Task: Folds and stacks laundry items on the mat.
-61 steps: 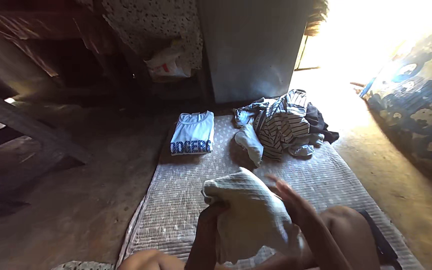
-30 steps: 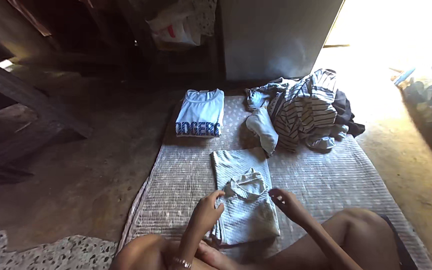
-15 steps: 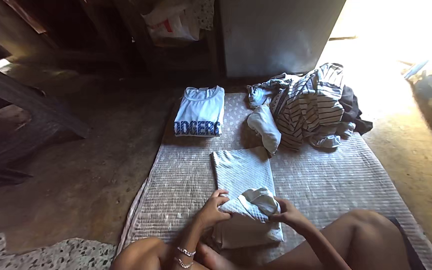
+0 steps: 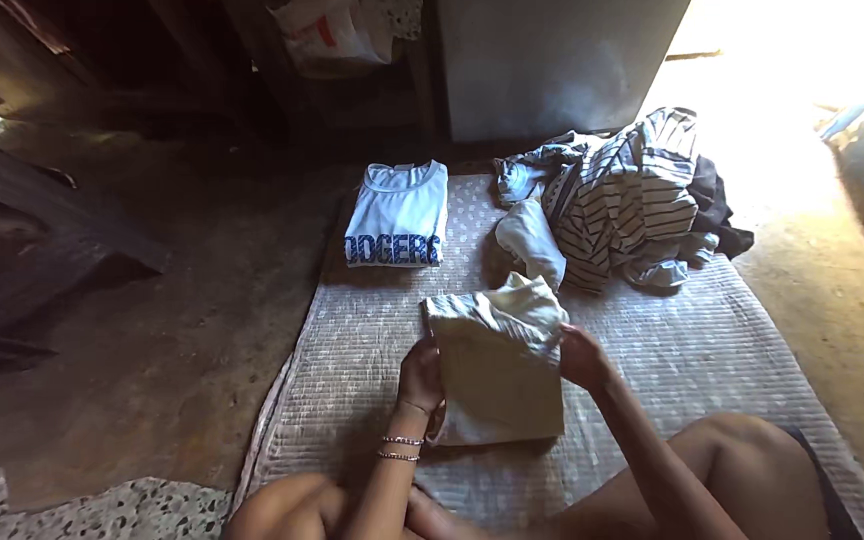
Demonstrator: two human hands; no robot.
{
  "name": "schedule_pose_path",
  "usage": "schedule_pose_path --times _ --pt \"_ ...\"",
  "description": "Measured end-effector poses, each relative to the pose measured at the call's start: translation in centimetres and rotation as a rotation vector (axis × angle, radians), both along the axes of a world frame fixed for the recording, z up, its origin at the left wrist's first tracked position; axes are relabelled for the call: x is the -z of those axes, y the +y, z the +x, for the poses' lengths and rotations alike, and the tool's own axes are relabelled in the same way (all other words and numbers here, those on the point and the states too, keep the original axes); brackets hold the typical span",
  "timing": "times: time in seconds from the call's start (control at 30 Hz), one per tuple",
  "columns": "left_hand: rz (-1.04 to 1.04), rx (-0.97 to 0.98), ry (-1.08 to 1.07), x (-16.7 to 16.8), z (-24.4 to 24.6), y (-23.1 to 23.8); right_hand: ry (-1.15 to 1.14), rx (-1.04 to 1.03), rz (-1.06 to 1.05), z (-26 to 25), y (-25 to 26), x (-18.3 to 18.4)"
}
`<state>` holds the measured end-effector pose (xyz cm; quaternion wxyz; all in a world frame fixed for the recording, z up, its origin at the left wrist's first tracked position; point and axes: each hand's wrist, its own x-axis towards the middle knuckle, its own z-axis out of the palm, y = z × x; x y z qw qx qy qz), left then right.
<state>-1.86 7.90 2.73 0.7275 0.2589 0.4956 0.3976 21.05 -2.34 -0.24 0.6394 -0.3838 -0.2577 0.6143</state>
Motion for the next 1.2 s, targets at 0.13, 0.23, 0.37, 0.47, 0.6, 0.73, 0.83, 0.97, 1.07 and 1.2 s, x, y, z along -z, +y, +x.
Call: schedule_pose_path --times 0.13,0.23,0.37,0.47,0.6,0.73,0.83,0.97,1.07,1.2 --pt "-0.101 0.328 0.136 2.8 -0.8 0.0 -0.313 -0.317 -0.241 2.3 0.1 4.1" --pt "-0.028 0.515 0.435 2.7 -1.9 -1.1 -0.445 -0.366 -0.332 1.3 -2.2 3.4" --pt "0.231 0.763 0.969 0.7 -2.5 -4.4 -0.655 -0.337 -0.316 -1.1 -5.8 2.1" --pt "0.423 0.743 1.025 0.8 -2.9 -7.4 -0.815 -0.375 -0.179 -2.0 -8.1 2.1" --pt "0.68 0.602 0.699 1.0 -3.4 -7.4 -0.693 -0.139 -0.172 -3.3 -8.0 2.2" --pt "0.732 0.556 0.482 1.4 -4.0 -6.9 -0.54 0.084 -0.107 -3.0 -7.0 2.4" --pt "0.691 0.542 0.458 -0.9 -5.7 -8.0 -0.486 0.189 0.077 -2.8 -8.7 1.0" --pt "0.482 0.835 0.706 -5.1 -6.5 -11.2 -0.499 -0.154 -0.082 -2.1 -11.9 0.0" --pt "0.45 1.11 1.14 -4.5 -5.8 -12.4 -0.817 -0.333 -0.188 -3.4 -12.9 0.9" --pt "0.665 1.173 1.501 -1.6 -5.7 -14.5 -1.311 -0.355 -0.303 -6.2 -14.9 0.0"
